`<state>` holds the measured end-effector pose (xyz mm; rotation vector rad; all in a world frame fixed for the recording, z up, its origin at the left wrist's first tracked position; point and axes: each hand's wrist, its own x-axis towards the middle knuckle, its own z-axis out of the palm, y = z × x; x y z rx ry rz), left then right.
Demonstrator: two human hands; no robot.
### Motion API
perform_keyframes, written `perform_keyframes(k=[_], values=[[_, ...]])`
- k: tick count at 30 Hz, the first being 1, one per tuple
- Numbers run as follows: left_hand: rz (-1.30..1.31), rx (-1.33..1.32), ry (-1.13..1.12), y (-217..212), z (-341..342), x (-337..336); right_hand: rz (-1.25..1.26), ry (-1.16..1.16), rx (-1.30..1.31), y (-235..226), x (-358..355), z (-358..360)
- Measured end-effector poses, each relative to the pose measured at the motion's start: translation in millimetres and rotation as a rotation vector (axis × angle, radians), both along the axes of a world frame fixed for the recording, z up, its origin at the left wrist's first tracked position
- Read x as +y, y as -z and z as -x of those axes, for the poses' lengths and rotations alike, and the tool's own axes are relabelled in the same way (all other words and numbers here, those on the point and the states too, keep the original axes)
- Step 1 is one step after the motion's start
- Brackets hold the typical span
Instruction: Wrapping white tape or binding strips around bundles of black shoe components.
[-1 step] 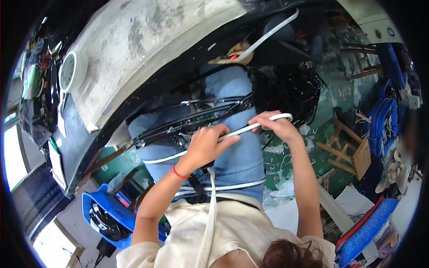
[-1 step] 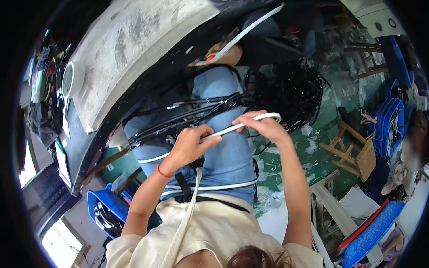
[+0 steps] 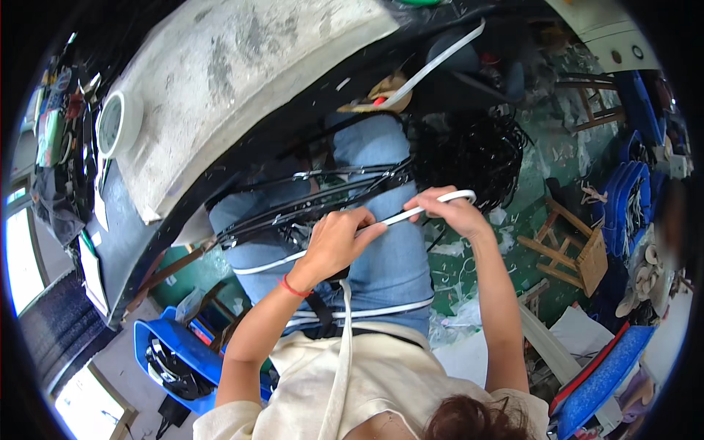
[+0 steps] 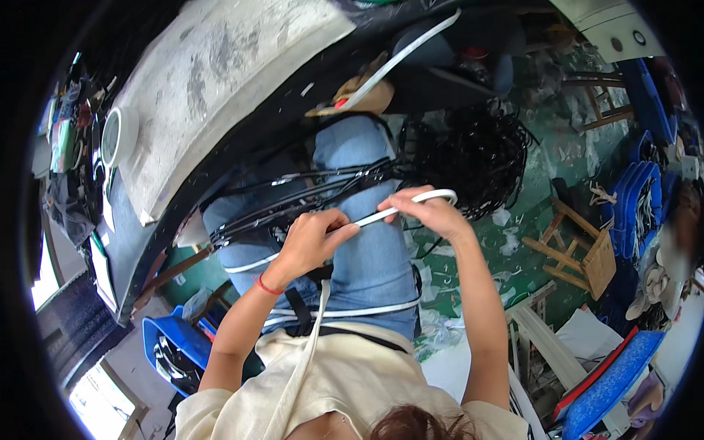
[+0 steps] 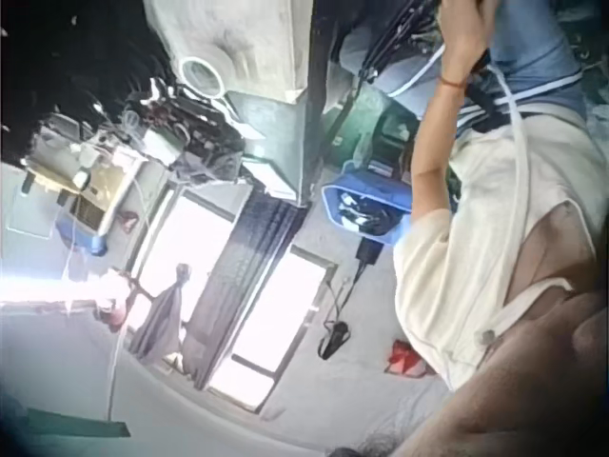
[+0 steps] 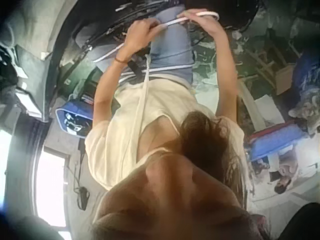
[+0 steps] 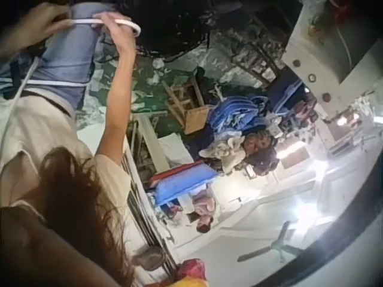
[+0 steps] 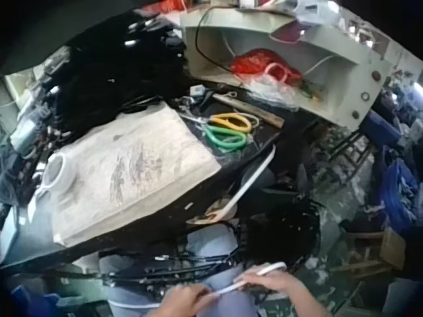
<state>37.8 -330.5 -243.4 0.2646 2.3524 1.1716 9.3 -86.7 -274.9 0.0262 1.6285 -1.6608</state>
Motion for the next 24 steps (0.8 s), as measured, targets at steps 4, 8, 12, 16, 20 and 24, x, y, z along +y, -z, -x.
perform_keyframes(k=[4,8,12,16,20,24], values=[[-0.097,-0.218,-0.049,0,3,-6,0.075,-0.068,0.012,8,6,3],[-0.086,-0.239,-0.058,5,-1,-22,0.125,-0.030,-0.065,19,13,1],[-0.025,-0.265,-0.082,-14,-10,-61,0.135,-0.049,-0.082,20,14,0],[0.085,-0.221,-0.158,-28,-29,-121,0.153,-0.066,-0.074,20,10,4],[0.203,-0.221,-0.312,-36,-57,-177,0.135,-0.117,-0.067,16,9,8],[0.315,-0.180,-0.405,-27,-88,-221,0.117,-0.105,-0.067,12,9,7]])
